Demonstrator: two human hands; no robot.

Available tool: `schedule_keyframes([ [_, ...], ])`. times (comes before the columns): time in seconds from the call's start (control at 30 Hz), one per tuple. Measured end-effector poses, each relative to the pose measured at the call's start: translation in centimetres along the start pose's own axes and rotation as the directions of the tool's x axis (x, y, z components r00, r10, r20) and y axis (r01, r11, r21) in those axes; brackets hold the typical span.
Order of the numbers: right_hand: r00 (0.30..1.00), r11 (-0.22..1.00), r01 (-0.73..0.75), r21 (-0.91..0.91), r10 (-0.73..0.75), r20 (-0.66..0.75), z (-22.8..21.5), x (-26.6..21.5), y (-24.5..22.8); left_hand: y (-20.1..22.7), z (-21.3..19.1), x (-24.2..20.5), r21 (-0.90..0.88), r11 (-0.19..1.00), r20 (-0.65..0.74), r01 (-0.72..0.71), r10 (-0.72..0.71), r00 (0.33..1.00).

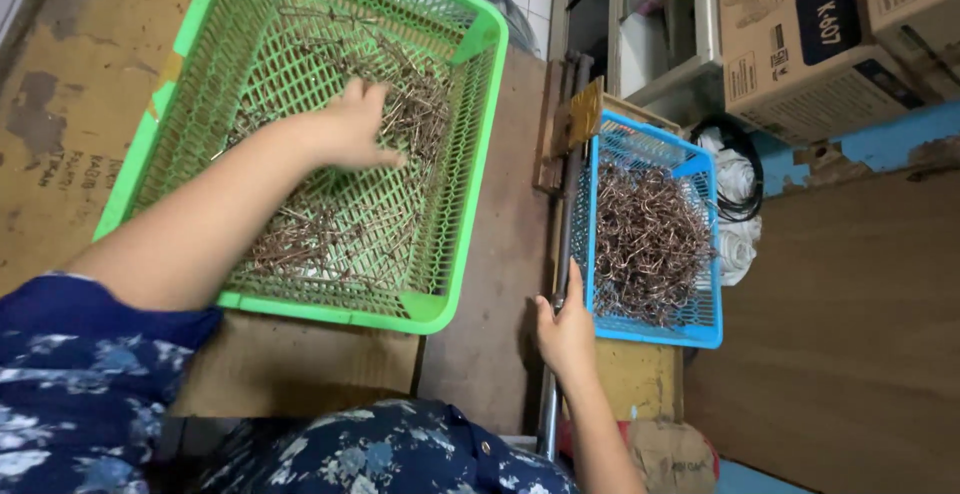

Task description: The person repeatedly picks short copper wire pieces from a green basket, places each into a manual bending jig, and pulls a lever to bend the wire. The bent pieces are dropped into a blue basket. The cycle continues throughout the clip.

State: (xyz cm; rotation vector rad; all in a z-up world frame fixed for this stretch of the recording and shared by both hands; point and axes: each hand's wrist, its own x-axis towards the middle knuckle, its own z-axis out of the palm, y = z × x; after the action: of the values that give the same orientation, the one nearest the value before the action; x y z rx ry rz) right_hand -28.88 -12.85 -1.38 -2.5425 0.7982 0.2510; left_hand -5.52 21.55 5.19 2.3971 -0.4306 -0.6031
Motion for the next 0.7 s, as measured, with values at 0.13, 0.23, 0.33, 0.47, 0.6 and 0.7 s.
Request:
schedule_keyframes([
  [0.13,1.000,1.000,-0.008,0.007,0.008,-0.018,0.3,0.0,0.3,-0.8,2.0,-2.6,0.352,0.933,0.225,0.073,-0.160,0.961],
  [0.23,1.000,1.000,0.004,0.000,-0.004,-0.019,0.1,-0.1,0.3,-3.7,6.7,-1.8,0.705,0.708,0.336,0.025,-0.365,0.869],
  [0.33,1.000,1.000,-0.001,0.005,0.001,-0.025,-0.2,-0.5,-0.3,-9.6,12.6,2.4,0.635,0.758,0.235,0.150,-0.374,0.897],
  [0.47,0.999,1.000,0.009,0.024,-0.009,-0.034,-0.4,-0.9,-0.7,-10.6,14.4,3.8,0.634,0.762,0.251,0.132,-0.364,0.897],
  [0.6,0.999,0.999,0.019,0.047,-0.017,-0.045,0.2,-0.5,0.2,-7.2,13.3,2.4,0.641,0.738,0.312,0.209,-0.500,0.808],
  [0.7,0.999,0.999,0.016,0.051,-0.014,-0.039,-0.3,-0.9,-0.7,-13.0,16.0,2.7,0.547,0.828,0.176,-0.123,0.030,0.984],
])
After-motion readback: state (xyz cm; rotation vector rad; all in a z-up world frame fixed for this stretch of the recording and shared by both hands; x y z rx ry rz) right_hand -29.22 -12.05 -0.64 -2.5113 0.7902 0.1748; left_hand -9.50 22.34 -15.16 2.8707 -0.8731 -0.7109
